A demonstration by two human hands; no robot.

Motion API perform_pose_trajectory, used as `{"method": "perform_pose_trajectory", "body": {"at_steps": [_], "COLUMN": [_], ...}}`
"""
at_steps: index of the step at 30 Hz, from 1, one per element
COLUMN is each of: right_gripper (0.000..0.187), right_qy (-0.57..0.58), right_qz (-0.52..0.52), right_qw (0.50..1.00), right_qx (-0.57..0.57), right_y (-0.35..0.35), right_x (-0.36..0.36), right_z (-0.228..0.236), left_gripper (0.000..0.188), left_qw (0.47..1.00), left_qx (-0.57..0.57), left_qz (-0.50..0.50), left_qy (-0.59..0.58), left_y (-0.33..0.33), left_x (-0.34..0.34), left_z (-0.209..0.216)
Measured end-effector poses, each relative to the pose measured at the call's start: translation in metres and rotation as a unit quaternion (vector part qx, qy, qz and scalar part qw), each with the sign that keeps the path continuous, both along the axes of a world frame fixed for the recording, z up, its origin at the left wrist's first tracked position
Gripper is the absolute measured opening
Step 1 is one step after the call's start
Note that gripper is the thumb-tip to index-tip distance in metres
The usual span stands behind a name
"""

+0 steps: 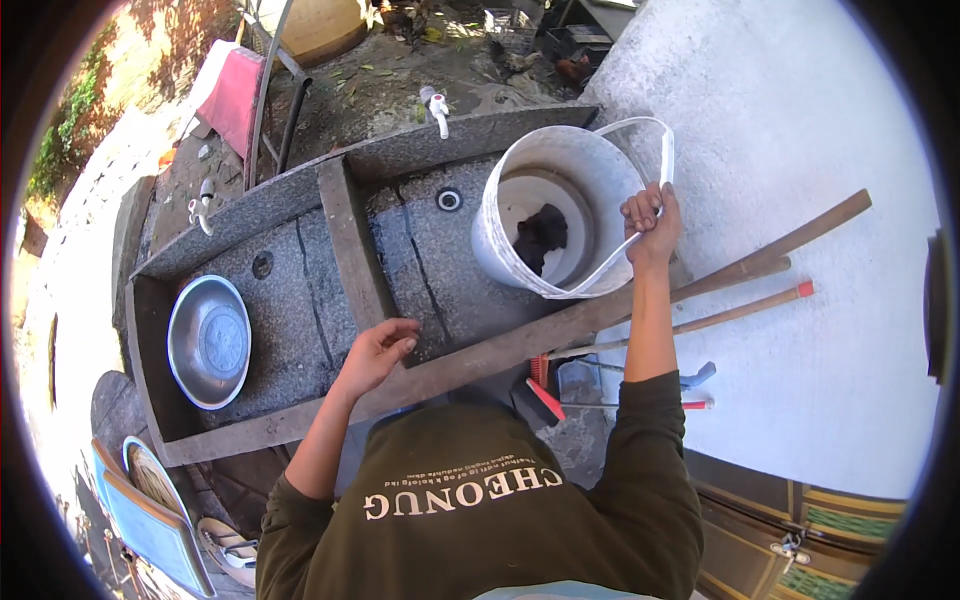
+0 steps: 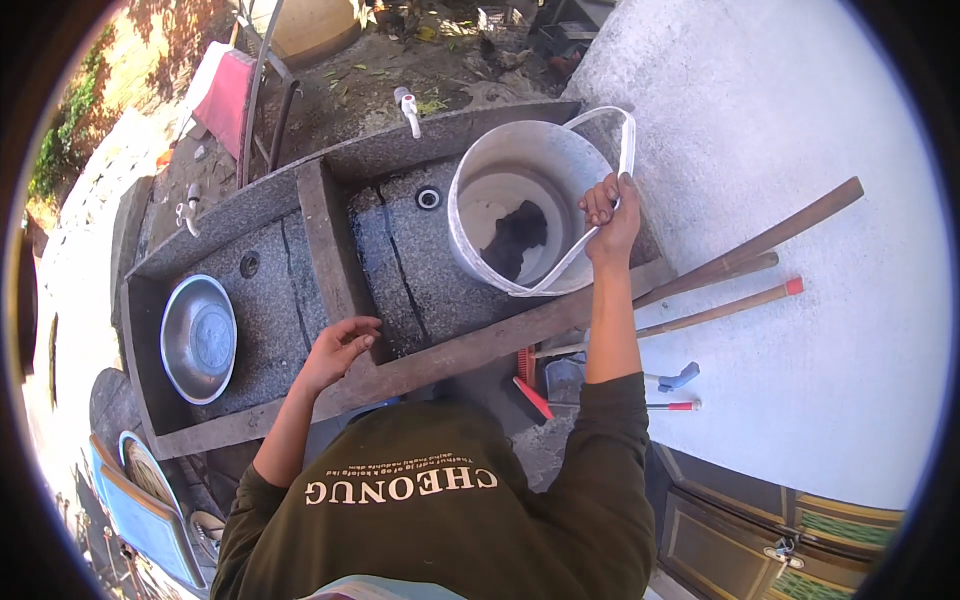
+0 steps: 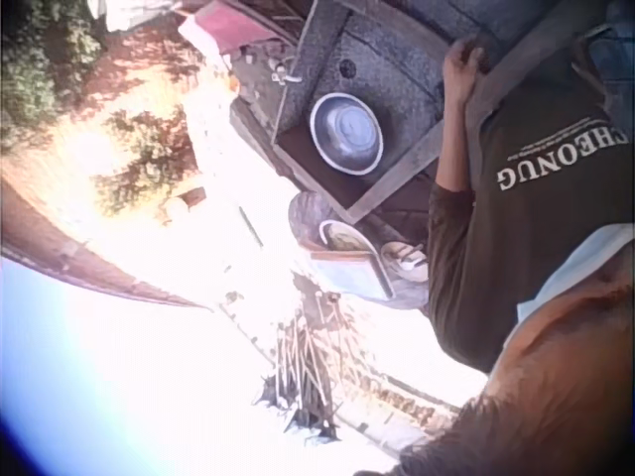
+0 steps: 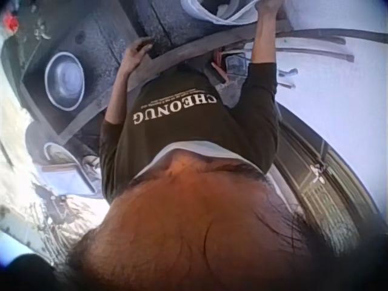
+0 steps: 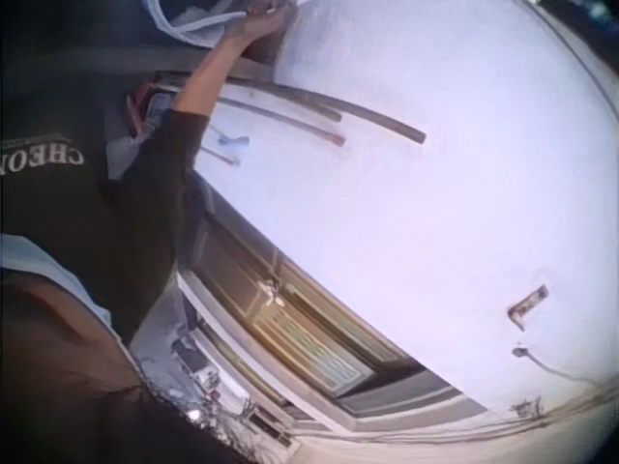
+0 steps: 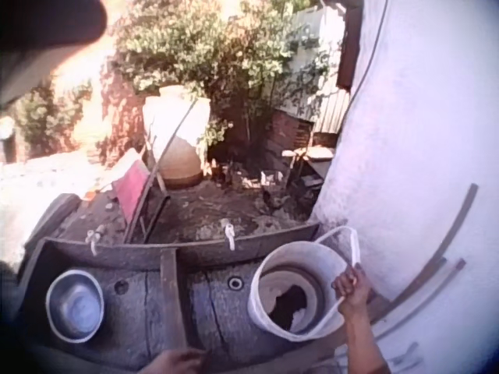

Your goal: The person cleans the interior and exterior of a white bucket with a cloth in a stone sink, rinses the bucket with water from a tap, and washes the cloth.

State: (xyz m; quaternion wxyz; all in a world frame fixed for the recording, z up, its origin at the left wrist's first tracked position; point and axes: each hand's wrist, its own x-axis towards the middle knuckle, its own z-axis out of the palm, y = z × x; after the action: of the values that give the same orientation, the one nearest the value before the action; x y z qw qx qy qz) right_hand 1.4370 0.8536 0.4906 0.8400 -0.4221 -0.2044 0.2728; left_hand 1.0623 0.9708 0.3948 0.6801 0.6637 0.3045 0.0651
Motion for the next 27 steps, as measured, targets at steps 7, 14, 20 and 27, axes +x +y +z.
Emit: {"method": "perform_pose_trajectory", "body": {"at_steps": [7,14,20,27], "right_gripper": [0.032,0.025,0.037,0.05], "right_qy": [0.052,-0.013,-0.472,0.006], "right_qz": [0.003,-0.198,-0.366,-0.186], "right_qw": [0.995,0.934,0.541,0.962], "right_qx": [-0.084,-0.297,-0.592,-0.198], "right_y": [-0.03,-0.075,-0.084,-0.04], "right_x": [0.051,0.093,0.065,0.065], "right_z": [-0.03,-0.111,-0.174,-0.154], "left_gripper": [0.058,0.066,0.058,0.046], "left_qw": [0.944,0.903,0.846,0.841], "left_qx": [0.325,0.423,0.522,0.533], "left_qz": [-0.046,-0.077,-0.109,-0.092], "left_qy": [-0.039,-0.03,0.021,0.018], "left_y": [0.012,0.008,0.019,0.031], "left_x": [0.149,0.2,0.216,0.219], "left_z": [0.034,0.022,0.016,0.012]}}
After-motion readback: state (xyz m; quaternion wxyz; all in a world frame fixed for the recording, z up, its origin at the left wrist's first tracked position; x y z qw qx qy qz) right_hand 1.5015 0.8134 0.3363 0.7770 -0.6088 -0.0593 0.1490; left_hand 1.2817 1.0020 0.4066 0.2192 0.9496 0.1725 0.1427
